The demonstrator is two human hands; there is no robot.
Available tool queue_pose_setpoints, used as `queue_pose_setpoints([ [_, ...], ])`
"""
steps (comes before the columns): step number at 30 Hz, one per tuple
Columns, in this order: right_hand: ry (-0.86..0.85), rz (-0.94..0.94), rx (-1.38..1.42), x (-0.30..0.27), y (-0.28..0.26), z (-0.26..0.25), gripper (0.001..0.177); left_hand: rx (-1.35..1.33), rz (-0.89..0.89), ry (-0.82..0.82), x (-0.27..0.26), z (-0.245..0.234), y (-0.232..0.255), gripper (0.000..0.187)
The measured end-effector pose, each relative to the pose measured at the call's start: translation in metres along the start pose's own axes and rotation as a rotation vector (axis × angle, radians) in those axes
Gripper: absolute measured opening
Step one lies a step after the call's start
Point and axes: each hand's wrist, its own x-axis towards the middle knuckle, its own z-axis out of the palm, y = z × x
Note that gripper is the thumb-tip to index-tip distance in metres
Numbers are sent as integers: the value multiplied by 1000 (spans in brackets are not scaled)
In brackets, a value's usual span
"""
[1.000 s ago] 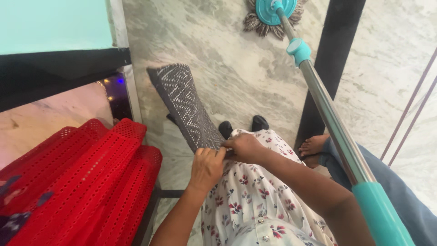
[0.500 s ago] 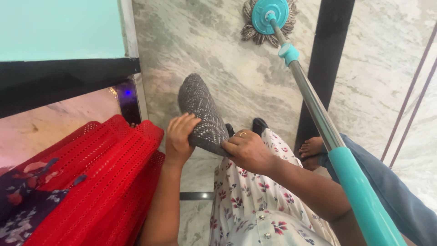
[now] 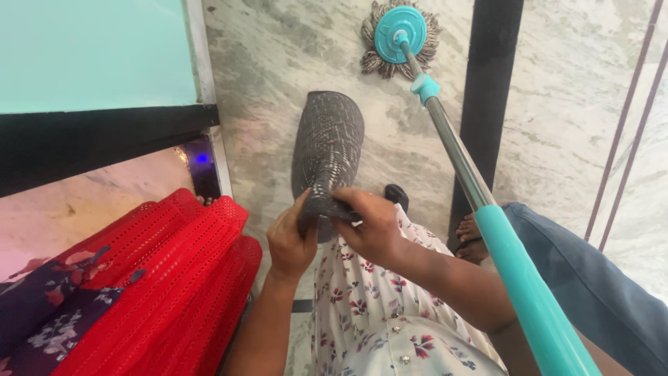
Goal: The person cleans a marble floor with a long-handled mop, picks up and moves a small rug by hand, and continues mopping the floor surface.
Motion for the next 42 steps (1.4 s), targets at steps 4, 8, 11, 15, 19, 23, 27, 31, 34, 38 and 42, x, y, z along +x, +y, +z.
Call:
queue_pose_setpoints([
  [4, -62, 16, 46, 4, -12, -1, 44, -168, -14, -60, 2, -5, 13, 64],
  [8, -101, -23, 31, 8, -17, -4, 46, -94, -45, -35, -4, 7, 21, 89],
  [11, -120, -142, 82, 7, -26, -5, 47, -117, -159, 178, -13, 17, 21, 69],
  [15, -177, -190, 125, 2, -25, -11, 51, -196, -157, 243, -19, 18, 12, 56],
  [19, -200, -121, -1, -18, 1, -14, 66, -236, -259, 357, -21, 5, 6, 37],
  [23, -224, -23, -117, -34, 32, -6, 104, -417, -350, 443, -12, -1, 32, 36],
  [27, -278, -9, 42, -41, 42, 3, 135, -382, -225, 207, 9, -15, 72, 38],
  [31, -71, 225, 167, -47, 39, 14, 127, -175, -23, -106, 25, -31, 99, 41],
  [34, -5, 130, 240, -46, 40, 10, 105, -104, 76, -253, 37, -42, 103, 41],
  [38, -26, 288, 101, -33, 50, -1, 57, -83, 47, -381, 40, -50, 101, 42],
  [42, 37, 213, -57, -23, 47, -12, 34, -28, 13, -323, 34, -43, 94, 49],
])
